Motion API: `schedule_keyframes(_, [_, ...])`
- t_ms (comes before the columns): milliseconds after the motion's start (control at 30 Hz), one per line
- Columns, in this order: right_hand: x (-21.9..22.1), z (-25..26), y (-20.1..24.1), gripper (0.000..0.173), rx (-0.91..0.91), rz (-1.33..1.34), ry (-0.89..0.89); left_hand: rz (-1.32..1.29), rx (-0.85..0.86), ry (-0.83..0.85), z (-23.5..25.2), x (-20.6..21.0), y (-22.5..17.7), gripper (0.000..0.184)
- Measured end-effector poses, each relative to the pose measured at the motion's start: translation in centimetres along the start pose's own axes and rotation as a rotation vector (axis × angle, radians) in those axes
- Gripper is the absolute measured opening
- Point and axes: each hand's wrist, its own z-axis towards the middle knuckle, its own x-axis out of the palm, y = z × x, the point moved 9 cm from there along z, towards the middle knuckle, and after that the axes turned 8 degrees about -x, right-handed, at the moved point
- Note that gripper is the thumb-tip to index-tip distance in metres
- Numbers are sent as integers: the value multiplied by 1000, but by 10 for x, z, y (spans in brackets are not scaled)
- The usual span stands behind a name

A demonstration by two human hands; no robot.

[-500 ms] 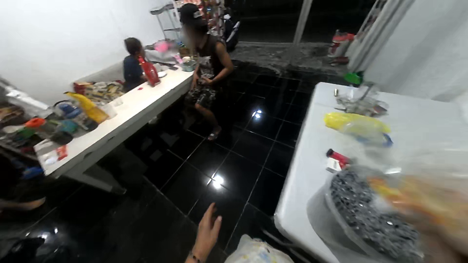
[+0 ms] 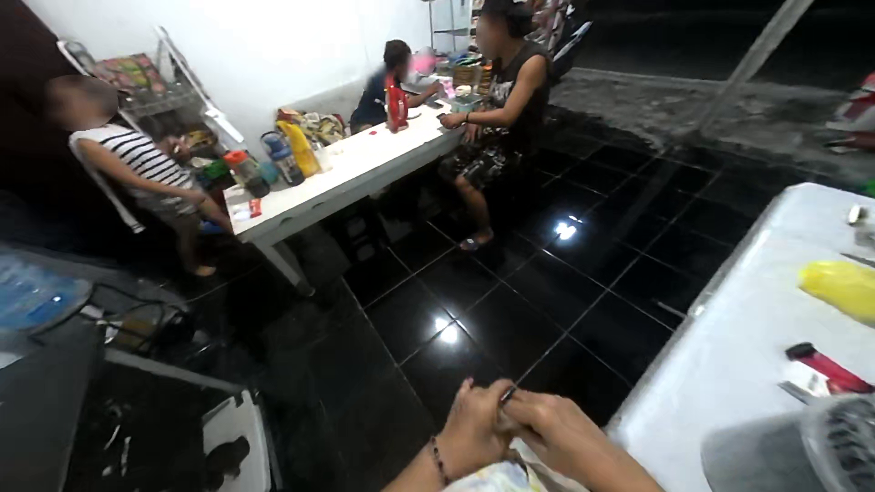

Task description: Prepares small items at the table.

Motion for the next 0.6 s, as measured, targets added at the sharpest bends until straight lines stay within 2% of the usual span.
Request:
schedule_keyframes(67, [6,9,-8,13,13,41,49,-88,-45,25,-3,1,20,25])
schedule_keyframes(100, [10,14,-14,18,38,58,106,-114,-79,55,-4,0,28,19])
schedule_keyframes(200, [26,31,-34,47,193,68,370,20,-193,164,0,-7,55,19])
schedule_keyframes(233, [30,37,-42,50,236,48,427,78,-231,198,2,-9,65,20])
schedule_keyframes(367, [35,70,-74,21,228,-66,490,170,-265,274,23,-20,95,18])
schedule_keyframes(400, [34,79,-84,17,194,-112,461,164,-281,300,29,-24,101,19])
schedule_keyframes(467, [26,102,-106,9,77,-197,289,116,-320,321,44,-41,112,20])
schedule_keyframes(533, [22,124,-126,6,-4,-196,154,32,-381,313,57,-62,123,21])
schedule_keyframes(600, [18,144,-140,12,53,-103,190,-8,-462,295,71,-80,132,24])
